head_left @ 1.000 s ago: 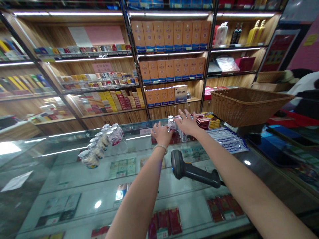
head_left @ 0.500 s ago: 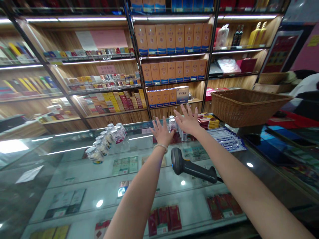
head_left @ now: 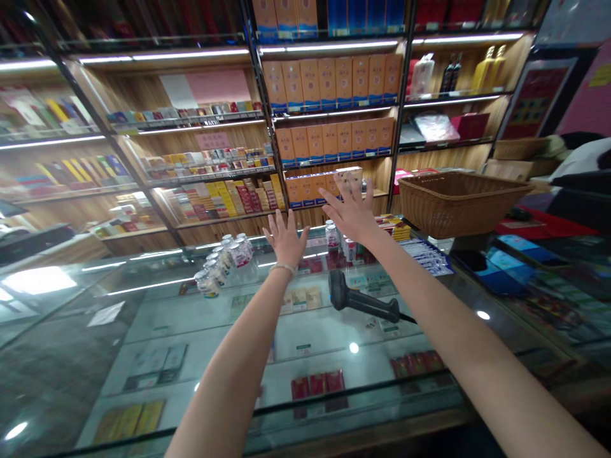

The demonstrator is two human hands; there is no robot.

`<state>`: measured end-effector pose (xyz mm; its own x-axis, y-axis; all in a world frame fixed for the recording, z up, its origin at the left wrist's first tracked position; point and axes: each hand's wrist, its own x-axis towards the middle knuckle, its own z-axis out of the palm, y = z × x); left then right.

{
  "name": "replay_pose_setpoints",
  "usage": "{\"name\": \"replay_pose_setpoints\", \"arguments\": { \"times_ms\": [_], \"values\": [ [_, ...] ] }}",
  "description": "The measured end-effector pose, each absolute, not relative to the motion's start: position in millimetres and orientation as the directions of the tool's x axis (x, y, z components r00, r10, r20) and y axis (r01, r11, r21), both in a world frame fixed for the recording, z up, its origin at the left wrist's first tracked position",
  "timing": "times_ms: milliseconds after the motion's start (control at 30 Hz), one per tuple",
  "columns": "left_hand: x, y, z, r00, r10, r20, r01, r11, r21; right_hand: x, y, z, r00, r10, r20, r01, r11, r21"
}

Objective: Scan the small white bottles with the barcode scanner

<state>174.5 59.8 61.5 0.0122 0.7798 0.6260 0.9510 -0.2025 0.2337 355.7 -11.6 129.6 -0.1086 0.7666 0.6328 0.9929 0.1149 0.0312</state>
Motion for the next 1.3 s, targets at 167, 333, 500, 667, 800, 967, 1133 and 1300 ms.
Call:
{"name": "replay_pose_setpoints", "arguments": {
  "times_ms": [167, 333, 500, 667, 800, 967, 1133, 1300],
  "values": [
    [151, 37, 71, 0.058, 0.74, 0.671, 0.952, -0.244, 0.186, 335, -22, 126, -0.165, 0.687, 0.708, 0.981, 0.191, 0.043],
    [125, 15, 70, 0.125, 0.676, 0.726, 0.948, -0.298, 0.115, 313, -28, 112, -0.188, 0.627, 0.756, 0.967, 0.253, 0.032],
    [95, -7, 68, 0.145, 0.654, 0.742, 0.95, -0.301, 0.08, 298, -42, 97, -0.175, 0.598, 0.782, 0.963, 0.271, 0.009],
    [68, -21, 60, 0.159, 0.647, 0.746, 0.956, -0.288, 0.046, 289, -54, 77, -0.17, 0.524, 0.835, 0.952, 0.307, 0.002],
    [53, -26, 49, 0.192, 0.639, 0.745, 0.956, -0.294, 0.006, 284, -60, 61, -0.181, 0.521, 0.834, 0.95, 0.311, 0.012],
    [45, -34, 39, 0.248, 0.622, 0.743, 0.945, -0.323, -0.045, 278, -66, 43, -0.203, 0.566, 0.799, 0.957, 0.287, 0.04],
    [39, -38, 26, 0.234, 0.62, 0.749, 0.945, -0.327, -0.024, 279, -72, 29, -0.186, 0.594, 0.783, 0.961, 0.276, 0.018],
    [34, -41, 16, 0.249, 0.631, 0.735, 0.942, -0.336, -0.031, 281, -75, 23, -0.191, 0.593, 0.782, 0.962, 0.27, 0.03]
  ]
}}
